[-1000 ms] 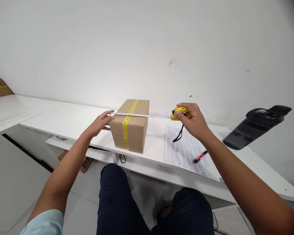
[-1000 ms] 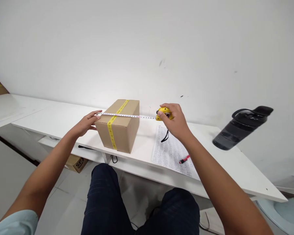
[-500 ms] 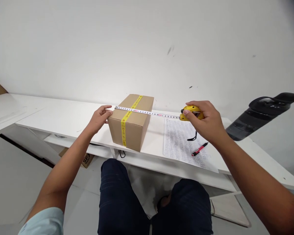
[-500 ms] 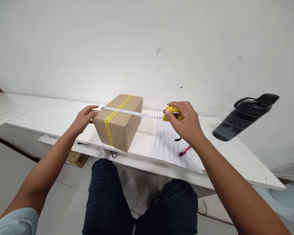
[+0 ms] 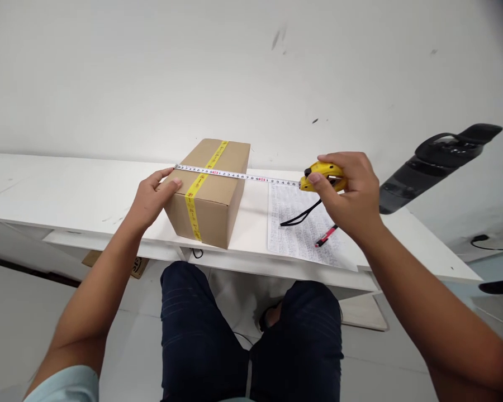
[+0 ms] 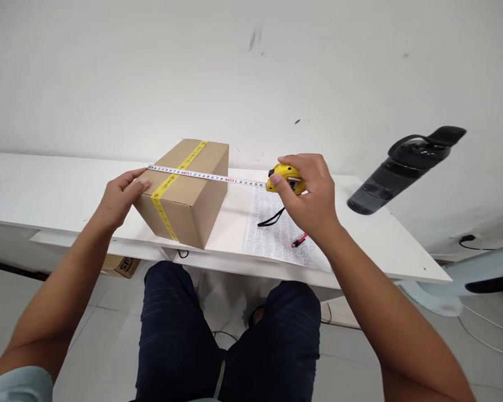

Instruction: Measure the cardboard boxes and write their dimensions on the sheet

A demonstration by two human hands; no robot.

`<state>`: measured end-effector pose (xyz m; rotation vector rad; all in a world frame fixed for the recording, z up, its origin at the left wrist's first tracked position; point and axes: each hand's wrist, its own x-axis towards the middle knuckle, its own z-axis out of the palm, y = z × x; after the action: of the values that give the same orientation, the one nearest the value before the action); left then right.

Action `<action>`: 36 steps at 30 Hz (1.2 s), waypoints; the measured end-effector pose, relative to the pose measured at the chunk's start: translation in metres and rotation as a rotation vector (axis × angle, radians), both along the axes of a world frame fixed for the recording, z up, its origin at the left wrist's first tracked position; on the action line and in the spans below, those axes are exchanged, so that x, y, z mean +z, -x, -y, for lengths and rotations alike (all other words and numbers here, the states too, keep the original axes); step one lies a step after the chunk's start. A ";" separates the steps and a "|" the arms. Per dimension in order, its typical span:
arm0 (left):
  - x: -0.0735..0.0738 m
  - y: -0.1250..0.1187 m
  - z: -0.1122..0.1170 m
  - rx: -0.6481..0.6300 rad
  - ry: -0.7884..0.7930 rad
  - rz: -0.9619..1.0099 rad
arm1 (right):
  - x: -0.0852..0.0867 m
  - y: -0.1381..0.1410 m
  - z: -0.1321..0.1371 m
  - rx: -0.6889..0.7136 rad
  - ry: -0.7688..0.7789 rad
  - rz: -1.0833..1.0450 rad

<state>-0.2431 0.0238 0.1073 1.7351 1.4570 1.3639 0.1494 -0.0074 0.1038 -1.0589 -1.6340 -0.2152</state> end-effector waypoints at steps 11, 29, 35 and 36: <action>-0.030 -0.013 -0.017 0.142 -0.236 0.066 | -0.015 -0.002 -0.004 -0.068 -0.044 0.024; -0.023 -0.016 -0.015 0.113 -0.338 0.011 | -0.014 0.071 -0.031 0.170 -0.025 -0.025; -0.023 -0.021 -0.010 0.105 -0.281 0.025 | -0.006 0.102 -0.042 0.191 -0.018 0.047; -0.023 -0.022 -0.009 0.104 -0.277 0.032 | -0.006 0.102 -0.042 0.191 -0.015 0.050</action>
<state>-0.2207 0.0333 0.0845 1.8143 1.4123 1.7089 0.0476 0.0346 0.0977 -0.8852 -1.7644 -0.1276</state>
